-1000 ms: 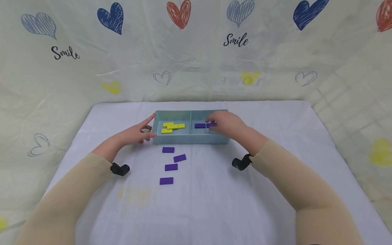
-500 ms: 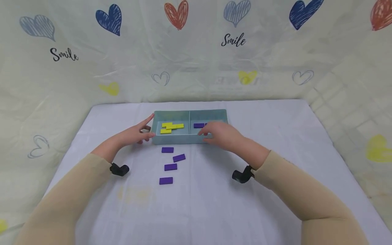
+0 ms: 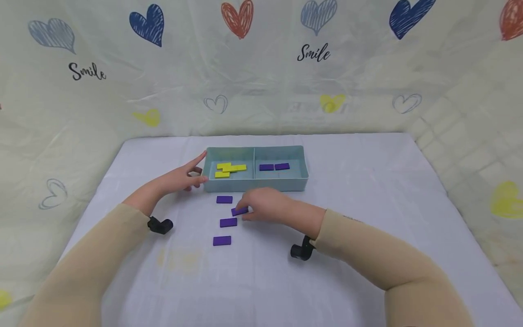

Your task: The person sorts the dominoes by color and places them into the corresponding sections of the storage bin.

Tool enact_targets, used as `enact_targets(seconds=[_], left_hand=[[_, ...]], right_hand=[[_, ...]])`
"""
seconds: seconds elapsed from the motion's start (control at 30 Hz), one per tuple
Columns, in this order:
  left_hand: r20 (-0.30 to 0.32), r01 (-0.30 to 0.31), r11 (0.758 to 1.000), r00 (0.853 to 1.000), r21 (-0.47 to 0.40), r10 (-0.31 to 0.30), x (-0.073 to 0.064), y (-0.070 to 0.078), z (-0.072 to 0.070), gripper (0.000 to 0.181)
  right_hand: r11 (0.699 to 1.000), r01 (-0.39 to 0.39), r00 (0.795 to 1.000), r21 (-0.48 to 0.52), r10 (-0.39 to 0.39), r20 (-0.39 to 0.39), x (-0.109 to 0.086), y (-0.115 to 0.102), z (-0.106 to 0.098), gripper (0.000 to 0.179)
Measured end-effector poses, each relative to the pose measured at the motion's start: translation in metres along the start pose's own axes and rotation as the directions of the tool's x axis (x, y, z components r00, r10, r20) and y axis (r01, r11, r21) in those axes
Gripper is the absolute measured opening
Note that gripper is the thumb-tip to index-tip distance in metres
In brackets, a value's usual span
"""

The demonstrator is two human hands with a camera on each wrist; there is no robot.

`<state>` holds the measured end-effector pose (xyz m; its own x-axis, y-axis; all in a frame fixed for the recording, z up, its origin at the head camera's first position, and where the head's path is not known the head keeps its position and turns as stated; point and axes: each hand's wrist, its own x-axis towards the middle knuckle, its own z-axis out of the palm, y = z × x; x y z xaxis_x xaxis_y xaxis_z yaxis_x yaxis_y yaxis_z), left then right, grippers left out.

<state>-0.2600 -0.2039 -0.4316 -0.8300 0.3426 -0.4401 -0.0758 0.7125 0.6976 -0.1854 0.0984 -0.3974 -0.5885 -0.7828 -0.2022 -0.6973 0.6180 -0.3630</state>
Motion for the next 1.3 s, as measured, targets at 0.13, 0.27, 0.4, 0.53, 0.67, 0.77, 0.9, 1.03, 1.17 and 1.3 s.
enact_targets(seconds=[0.13,0.27,0.4,0.53,0.67,0.77,0.9,1.03,1.17,1.3], left_hand=[[-0.002,-0.004,1.0,1.0,-0.005,0.004,0.001,0.0,0.001,0.091],[-0.001,-0.005,1.0,1.0,-0.002,0.005,0.002,-0.001,0.001,0.091],[-0.004,-0.007,1.0,1.0,0.004,0.007,0.001,0.0,0.001,0.091],[-0.007,-0.006,1.0,1.0,0.004,0.006,0.001,0.001,0.0,0.091],[-0.007,-0.005,1.0,1.0,0.003,0.005,0.0,0.0,0.0,0.09],[-0.008,-0.003,1.0,1.0,0.005,0.003,0.001,-0.001,0.0,0.091],[-0.013,-0.004,1.0,1.0,0.012,0.004,0.002,-0.003,0.0,0.091],[-0.013,-0.007,1.0,1.0,0.016,0.008,0.003,-0.004,0.0,0.091],[-0.014,-0.003,1.0,1.0,0.012,0.003,0.003,-0.004,0.001,0.091],[-0.014,-0.005,1.0,1.0,0.009,0.005,0.002,-0.004,0.001,0.091]], right_hand=[[0.999,0.041,0.996,0.005,-0.042,0.076,0.011,-0.016,0.01,0.03],[0.997,0.073,0.988,-0.027,-0.069,0.138,0.022,-0.027,0.019,0.032],[0.992,0.11,0.98,-0.057,-0.099,0.172,0.03,-0.035,0.026,0.033],[0.987,0.145,0.973,-0.074,-0.129,0.19,0.033,-0.04,0.03,0.033],[0.984,0.155,0.971,-0.085,-0.136,0.199,0.035,-0.043,0.033,0.032],[0.981,0.169,0.968,-0.097,-0.146,0.203,0.035,-0.043,0.034,0.029],[0.976,0.189,0.966,-0.111,-0.164,0.201,0.035,-0.043,0.036,0.027],[0.974,0.188,0.967,-0.129,-0.16,0.199,0.035,-0.044,0.036,0.029],[0.969,0.192,0.968,-0.159,-0.159,0.196,0.034,-0.045,0.037,0.03],[0.969,0.199,0.969,-0.149,-0.171,0.179,0.033,-0.045,0.036,0.03]])
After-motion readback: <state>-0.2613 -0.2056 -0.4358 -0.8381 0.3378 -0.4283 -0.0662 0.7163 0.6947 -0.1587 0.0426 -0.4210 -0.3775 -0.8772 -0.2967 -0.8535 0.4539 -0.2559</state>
